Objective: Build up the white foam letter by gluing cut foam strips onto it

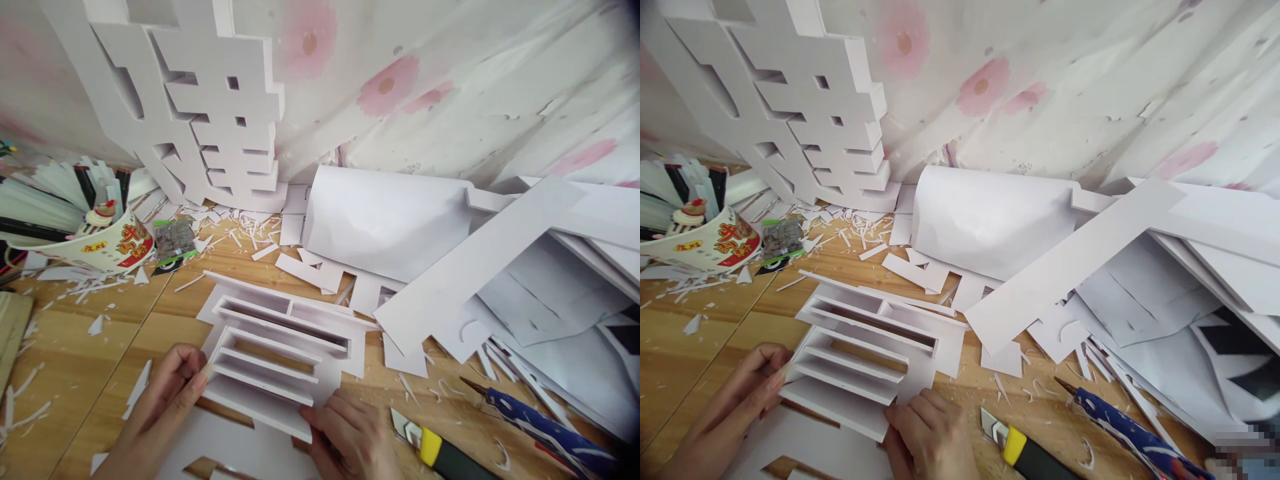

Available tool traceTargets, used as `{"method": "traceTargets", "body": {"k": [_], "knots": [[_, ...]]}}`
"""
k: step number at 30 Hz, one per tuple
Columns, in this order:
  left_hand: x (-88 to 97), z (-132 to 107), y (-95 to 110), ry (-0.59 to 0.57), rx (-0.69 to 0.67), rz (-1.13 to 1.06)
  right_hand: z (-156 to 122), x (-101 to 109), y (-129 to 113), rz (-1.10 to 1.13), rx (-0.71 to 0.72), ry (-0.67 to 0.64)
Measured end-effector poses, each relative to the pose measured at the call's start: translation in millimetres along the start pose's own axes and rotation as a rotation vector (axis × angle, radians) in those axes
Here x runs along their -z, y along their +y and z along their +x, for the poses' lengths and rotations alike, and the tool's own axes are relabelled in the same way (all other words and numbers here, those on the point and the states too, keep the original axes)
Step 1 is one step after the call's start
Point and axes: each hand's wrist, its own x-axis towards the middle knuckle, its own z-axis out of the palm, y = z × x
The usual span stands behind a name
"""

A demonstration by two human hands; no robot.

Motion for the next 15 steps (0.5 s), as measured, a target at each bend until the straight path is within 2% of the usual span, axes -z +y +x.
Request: {"method": "traceTargets", "body": {"k": [15], "knots": [[-9.1,-6.0,9.7,0.053,-0.012,-0.036,-1.4,0.8,0.7,0.004,-0.018,-0.018]]}}
